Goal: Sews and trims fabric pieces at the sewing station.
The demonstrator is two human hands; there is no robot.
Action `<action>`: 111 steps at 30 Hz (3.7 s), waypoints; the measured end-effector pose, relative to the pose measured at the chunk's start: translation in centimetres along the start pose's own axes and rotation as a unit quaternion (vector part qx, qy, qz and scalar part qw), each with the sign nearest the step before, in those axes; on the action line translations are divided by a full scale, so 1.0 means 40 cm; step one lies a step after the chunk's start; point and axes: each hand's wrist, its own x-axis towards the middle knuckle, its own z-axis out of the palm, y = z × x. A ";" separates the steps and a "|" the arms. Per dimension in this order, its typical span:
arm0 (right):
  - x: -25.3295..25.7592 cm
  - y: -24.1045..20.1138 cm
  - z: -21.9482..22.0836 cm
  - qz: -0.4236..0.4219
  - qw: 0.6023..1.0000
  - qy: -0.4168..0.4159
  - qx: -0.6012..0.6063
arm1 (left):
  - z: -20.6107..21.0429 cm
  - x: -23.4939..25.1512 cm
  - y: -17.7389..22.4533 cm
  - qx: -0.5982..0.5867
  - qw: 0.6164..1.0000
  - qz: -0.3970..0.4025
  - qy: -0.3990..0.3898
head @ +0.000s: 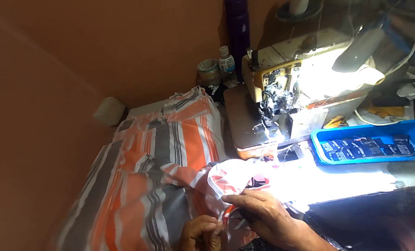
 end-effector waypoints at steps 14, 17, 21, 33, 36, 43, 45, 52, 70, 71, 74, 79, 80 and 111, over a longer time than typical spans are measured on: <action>-0.008 0.006 0.017 0.023 0.999 0.003 0.035 | 0.000 -0.016 0.019 -0.010 1.000 -0.015 -0.004; -0.013 0.009 0.025 0.031 0.999 0.004 0.040 | 0.003 -0.018 0.021 -0.010 1.000 -0.017 -0.003; -0.009 0.002 0.023 0.014 0.999 0.020 0.029 | 0.001 -0.026 0.015 0.060 0.998 0.007 -0.010; -0.068 -0.033 -0.111 0.016 0.996 0.061 -0.057 | -0.085 0.018 0.061 0.282 0.941 0.115 -0.148; -0.108 -0.046 -0.115 0.022 0.996 0.080 -0.043 | -0.076 0.060 0.078 0.202 0.953 0.143 -0.174; -0.204 -0.108 -0.108 0.270 0.936 0.140 0.178 | 0.148 0.155 0.099 -0.003 0.975 0.050 -0.215; -0.216 -0.119 -0.104 0.377 0.879 0.192 0.221 | 0.255 0.172 0.076 0.024 0.964 0.084 -0.251; -0.220 -0.104 -0.148 0.495 0.767 0.292 0.285 | 0.444 0.175 -0.012 0.128 0.917 0.083 -0.368; -0.215 -0.065 -0.143 0.434 0.801 0.339 0.233 | 0.457 0.155 -0.029 0.172 0.924 0.085 -0.332; -0.210 -0.064 -0.145 0.429 0.816 0.332 0.202 | 0.449 0.152 -0.024 0.138 0.939 0.073 -0.305; -0.191 -0.057 -0.138 0.380 0.861 0.325 0.095 | 0.390 0.163 0.026 -0.070 0.955 -0.055 -0.284; -0.129 -0.069 -0.178 0.068 0.973 0.218 -0.021 | 0.238 0.203 0.041 -0.255 0.915 -0.034 -0.311; -0.103 -0.077 -0.188 0.011 0.982 0.182 -0.046 | 0.218 0.215 0.027 -0.219 0.917 0.019 -0.332; -0.065 -0.049 -0.135 0.470 0.798 0.256 0.278 | 0.278 0.518 -0.090 0.153 0.954 -0.007 -0.257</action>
